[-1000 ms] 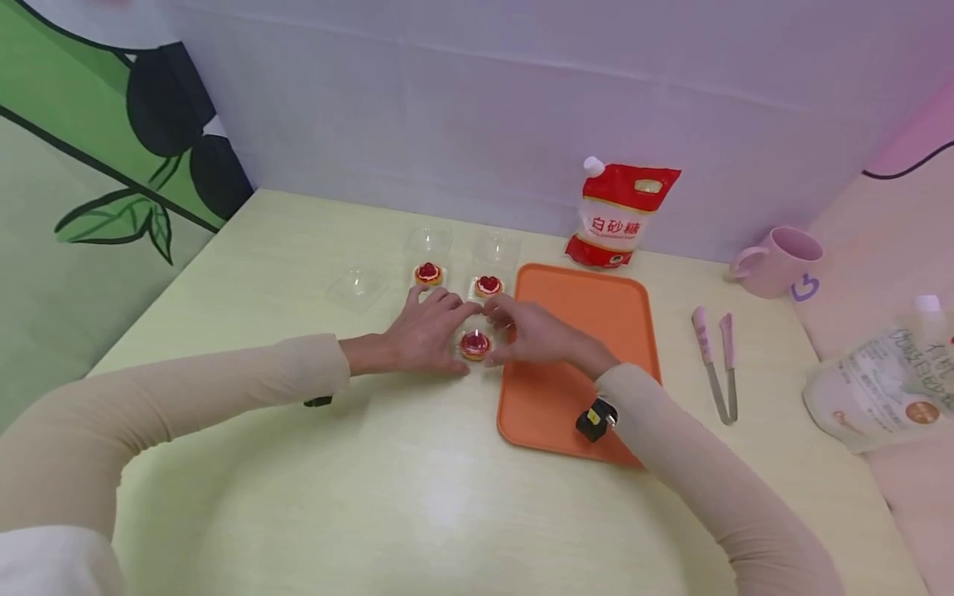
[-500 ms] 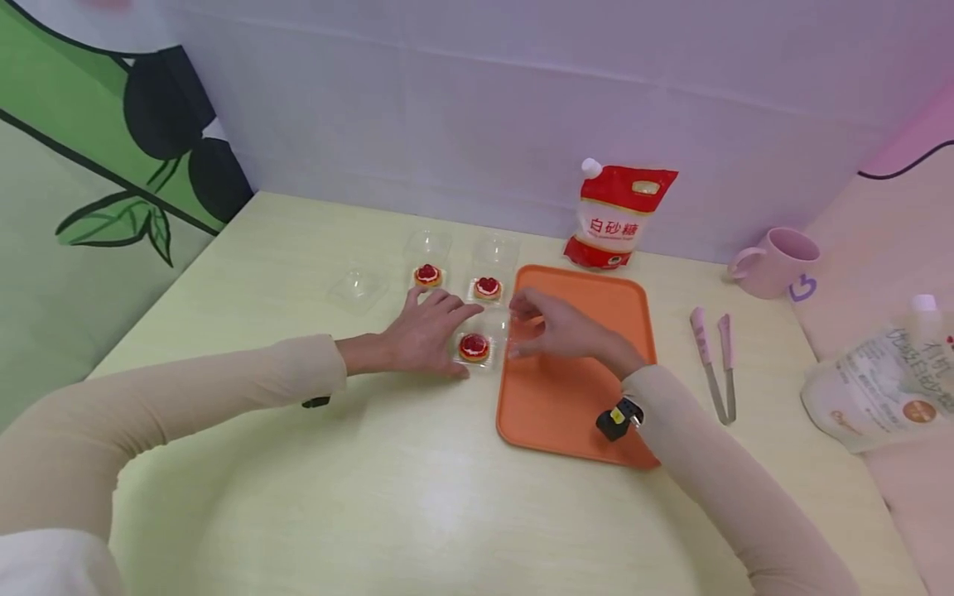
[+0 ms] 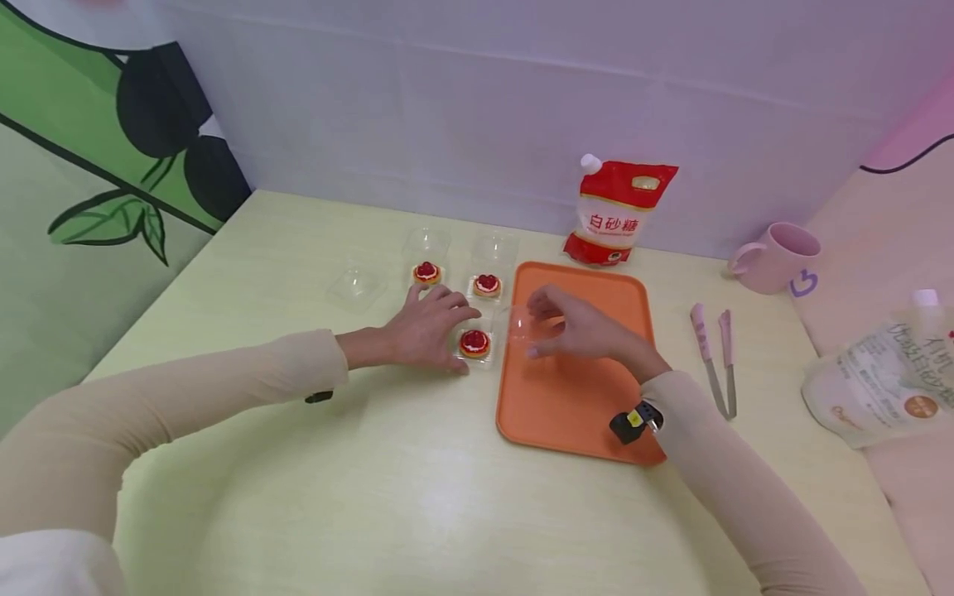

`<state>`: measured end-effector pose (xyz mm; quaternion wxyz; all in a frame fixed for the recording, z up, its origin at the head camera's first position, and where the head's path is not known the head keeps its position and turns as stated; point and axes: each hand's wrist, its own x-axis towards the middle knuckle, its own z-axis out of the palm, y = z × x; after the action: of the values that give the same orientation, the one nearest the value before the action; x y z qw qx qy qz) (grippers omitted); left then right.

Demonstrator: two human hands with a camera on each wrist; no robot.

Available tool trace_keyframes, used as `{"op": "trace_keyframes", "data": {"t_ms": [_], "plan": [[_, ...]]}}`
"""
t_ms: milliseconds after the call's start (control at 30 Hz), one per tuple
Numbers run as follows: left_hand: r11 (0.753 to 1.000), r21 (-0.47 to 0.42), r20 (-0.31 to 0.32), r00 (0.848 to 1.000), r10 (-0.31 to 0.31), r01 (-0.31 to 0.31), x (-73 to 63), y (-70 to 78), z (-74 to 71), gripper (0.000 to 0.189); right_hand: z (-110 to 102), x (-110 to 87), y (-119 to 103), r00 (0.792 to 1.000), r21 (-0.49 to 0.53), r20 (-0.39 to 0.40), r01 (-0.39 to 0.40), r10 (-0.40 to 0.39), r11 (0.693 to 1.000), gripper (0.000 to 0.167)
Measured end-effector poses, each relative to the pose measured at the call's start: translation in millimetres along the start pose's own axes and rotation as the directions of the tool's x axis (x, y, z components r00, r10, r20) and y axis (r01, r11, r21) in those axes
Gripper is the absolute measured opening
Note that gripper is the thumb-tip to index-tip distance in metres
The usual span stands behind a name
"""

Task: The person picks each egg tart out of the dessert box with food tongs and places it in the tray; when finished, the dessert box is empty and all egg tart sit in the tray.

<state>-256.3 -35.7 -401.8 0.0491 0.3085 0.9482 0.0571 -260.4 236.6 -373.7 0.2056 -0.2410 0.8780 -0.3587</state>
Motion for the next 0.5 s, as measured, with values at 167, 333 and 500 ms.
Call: {"op": "trace_keyframes", "data": {"t_ms": [167,333,500], "plan": [[1.0,-0.017,0.002,1.0,0.008,-0.008,-1.3,-1.2,0.1,0.087,-4.1,-0.2,-2.1,1.0,0.04,-0.007,0.01,-0.01,0.999,0.061],[0.996,-0.08,-0.003,0.999,0.036,-0.036,-6.4,-6.1,-3.7,0.091,-10.0,0.8,-6.2,0.999,0.109,-0.027,0.022,-0.02,0.994,0.06],[0.971,-0.224,-0.153,0.987,0.052,-0.086,-11.6,-19.7,-14.5,0.071,-16.6,5.7,-12.9,0.998,0.219,-0.022,-0.051,0.057,0.974,0.06]]}}
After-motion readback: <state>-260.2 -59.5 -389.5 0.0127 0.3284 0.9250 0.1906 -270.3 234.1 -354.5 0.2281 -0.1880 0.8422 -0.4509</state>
